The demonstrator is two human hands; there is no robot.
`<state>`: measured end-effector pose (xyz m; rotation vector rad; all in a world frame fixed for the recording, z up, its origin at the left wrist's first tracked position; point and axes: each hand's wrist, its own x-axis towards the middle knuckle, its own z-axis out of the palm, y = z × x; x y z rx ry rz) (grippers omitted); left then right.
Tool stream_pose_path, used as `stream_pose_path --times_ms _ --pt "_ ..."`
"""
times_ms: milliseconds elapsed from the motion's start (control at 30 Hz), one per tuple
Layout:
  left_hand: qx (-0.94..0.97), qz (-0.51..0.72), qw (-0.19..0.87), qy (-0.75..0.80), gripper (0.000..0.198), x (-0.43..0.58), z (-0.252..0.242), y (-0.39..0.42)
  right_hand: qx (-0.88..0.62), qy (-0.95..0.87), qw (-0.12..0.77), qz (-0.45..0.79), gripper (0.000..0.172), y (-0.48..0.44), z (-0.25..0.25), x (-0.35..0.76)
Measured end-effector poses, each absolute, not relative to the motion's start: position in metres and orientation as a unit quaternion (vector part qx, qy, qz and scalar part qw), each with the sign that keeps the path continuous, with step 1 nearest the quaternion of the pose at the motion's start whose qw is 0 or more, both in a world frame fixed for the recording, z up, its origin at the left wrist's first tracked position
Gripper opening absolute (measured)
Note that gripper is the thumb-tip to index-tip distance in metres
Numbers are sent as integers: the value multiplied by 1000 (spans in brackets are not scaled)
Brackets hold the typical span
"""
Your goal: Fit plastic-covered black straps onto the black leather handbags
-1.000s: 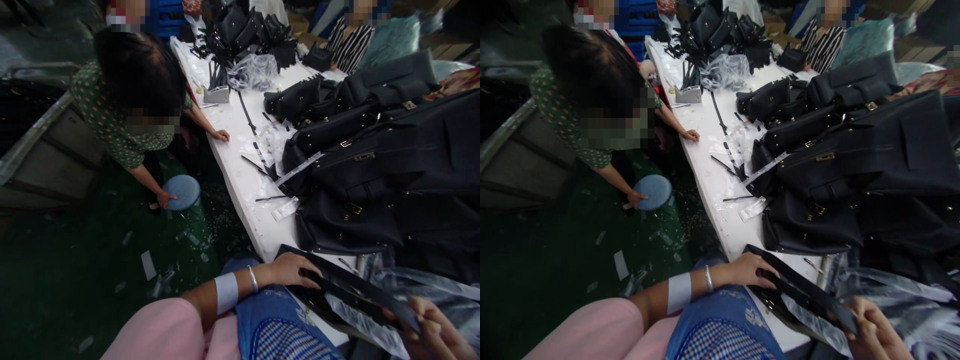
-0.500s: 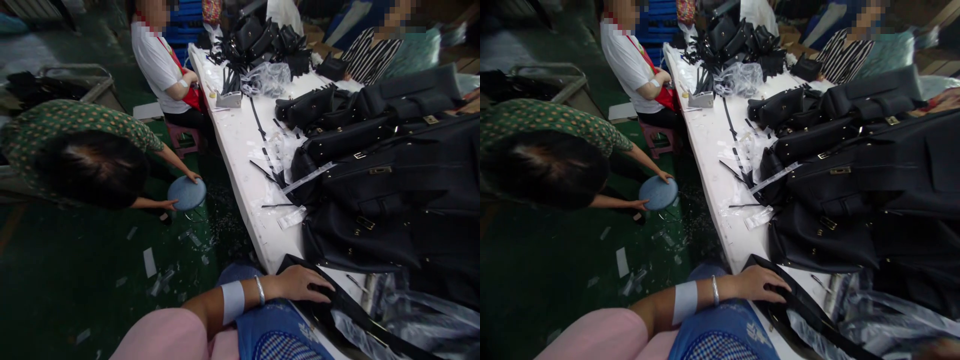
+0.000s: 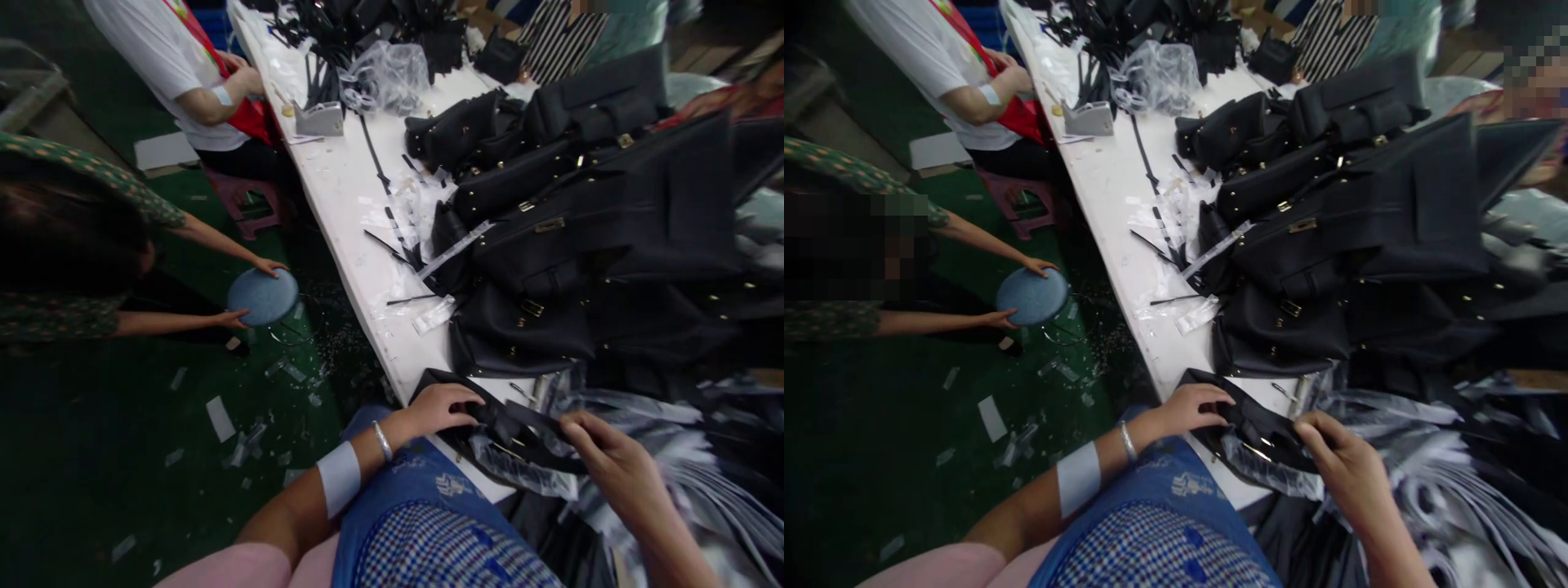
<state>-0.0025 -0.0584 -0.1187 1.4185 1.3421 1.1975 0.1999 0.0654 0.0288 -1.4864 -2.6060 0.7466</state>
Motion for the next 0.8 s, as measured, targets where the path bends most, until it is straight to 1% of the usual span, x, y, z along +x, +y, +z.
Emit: stream_pose_path --times_ms 100,233,400,567,800 --pt "567 462 398 554 39 0 -118 -59 -495 -844 -16 208 44 65 23 189" --pt "548 461 370 592 32 5 -119 -59 -477 -852 -70 205 43 62 13 188" --pt "513 473 392 599 30 9 -118 -58 -479 -850 -134 172 41 53 9 189" --pt "512 457 406 603 30 6 -116 -56 -479 -851 -172 128 39 46 12 179" --pt "542 446 407 585 32 2 -120 -52 -429 -871 -218 100 36 36 7 162"
